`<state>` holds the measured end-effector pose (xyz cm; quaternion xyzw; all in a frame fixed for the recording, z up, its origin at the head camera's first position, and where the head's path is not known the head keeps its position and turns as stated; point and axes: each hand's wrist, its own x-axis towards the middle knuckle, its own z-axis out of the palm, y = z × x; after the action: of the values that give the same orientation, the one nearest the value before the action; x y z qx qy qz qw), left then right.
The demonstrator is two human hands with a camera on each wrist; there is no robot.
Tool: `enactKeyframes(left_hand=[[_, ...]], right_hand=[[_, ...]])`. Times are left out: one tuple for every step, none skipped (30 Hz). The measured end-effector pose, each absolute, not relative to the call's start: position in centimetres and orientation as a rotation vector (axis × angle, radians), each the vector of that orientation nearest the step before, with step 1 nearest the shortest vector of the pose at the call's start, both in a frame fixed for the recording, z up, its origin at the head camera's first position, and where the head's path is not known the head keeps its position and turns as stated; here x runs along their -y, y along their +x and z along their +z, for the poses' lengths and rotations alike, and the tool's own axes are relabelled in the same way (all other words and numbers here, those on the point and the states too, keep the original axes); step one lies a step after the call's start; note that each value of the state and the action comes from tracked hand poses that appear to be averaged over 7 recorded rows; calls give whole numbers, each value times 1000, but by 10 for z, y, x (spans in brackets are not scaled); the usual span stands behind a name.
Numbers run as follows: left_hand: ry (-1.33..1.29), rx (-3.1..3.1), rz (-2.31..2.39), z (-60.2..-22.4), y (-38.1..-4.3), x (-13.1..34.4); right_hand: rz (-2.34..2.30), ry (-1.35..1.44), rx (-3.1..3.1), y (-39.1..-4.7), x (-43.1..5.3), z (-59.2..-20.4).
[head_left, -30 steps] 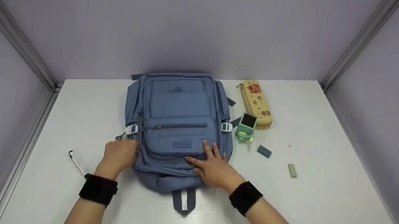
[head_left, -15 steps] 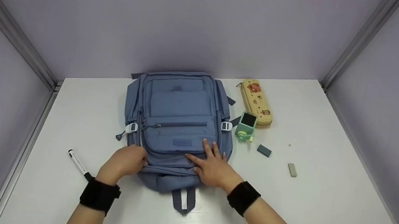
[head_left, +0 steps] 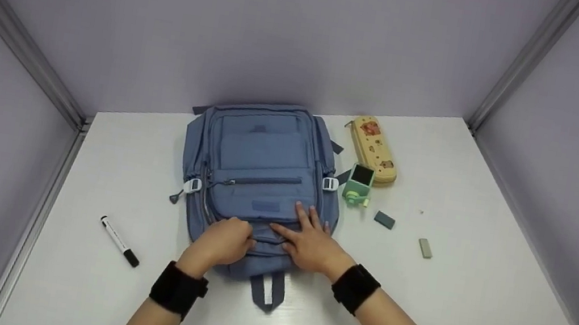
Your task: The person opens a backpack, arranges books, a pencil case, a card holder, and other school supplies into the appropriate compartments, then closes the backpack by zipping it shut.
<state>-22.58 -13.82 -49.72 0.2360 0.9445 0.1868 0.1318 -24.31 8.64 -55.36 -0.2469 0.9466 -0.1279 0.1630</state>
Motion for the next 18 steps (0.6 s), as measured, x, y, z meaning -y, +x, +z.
enactKeyframes(left_hand=[[684, -2780, 537, -498, -225, 136], [677, -2819, 539, -498, -225, 133], [663, -2852, 549, -498, -224, 132], [643, -2887, 557, -499, -224, 130], [618, -2918, 574, -499, -223, 129], [587, -2946, 595, -499, -223, 128], [554, -2969, 617, -500, -222, 127], [520, -2984, 637, -500, -222, 126], [485, -2996, 657, -500, -221, 125], [453, -3007, 674, -500, -221, 124], [431, -3016, 691, -500, -221, 123], [412, -3021, 707, -501, -220, 123], [399, -3021, 729, -502, -220, 122], [389, -3018, 751, -502, -220, 122], [382, -3012, 775, -503, -219, 122], [380, -3005, 804, -504, -219, 122], [385, -2998, 837, -505, -218, 122], [386, -2982, 870, -506, -218, 122]], right_hand=[[-373, -709, -2700, -244, -87, -553], [-375, -712, -2703, -244, -86, -552], [-380, -721, -2711, -244, -86, -550], [-383, -735, -2723, -244, -86, -549], [-386, -757, -2742, -243, -85, -548], [-383, -783, -2764, -243, -84, -546], [-386, -817, -2789, -242, -83, -545], [-391, -857, -2816, -241, -81, -543], [-400, -903, -2844, -240, -79, -542], [-413, -953, -2872, -240, -76, -541], [-429, -1007, -2897, -239, -73, -540], [-453, -1059, -2918, -239, -70, -540], [-488, -1109, -2936, -238, -67, -540], [-519, -1155, -2954, -238, -63, -540], [-552, -1193, -2969, -237, -60, -541], [-586, -1224, -2980, -237, -56, -542], [-613, -1245, -2988, -237, -53, -543], [-639, -1257, -2991, -236, -50, -544]])
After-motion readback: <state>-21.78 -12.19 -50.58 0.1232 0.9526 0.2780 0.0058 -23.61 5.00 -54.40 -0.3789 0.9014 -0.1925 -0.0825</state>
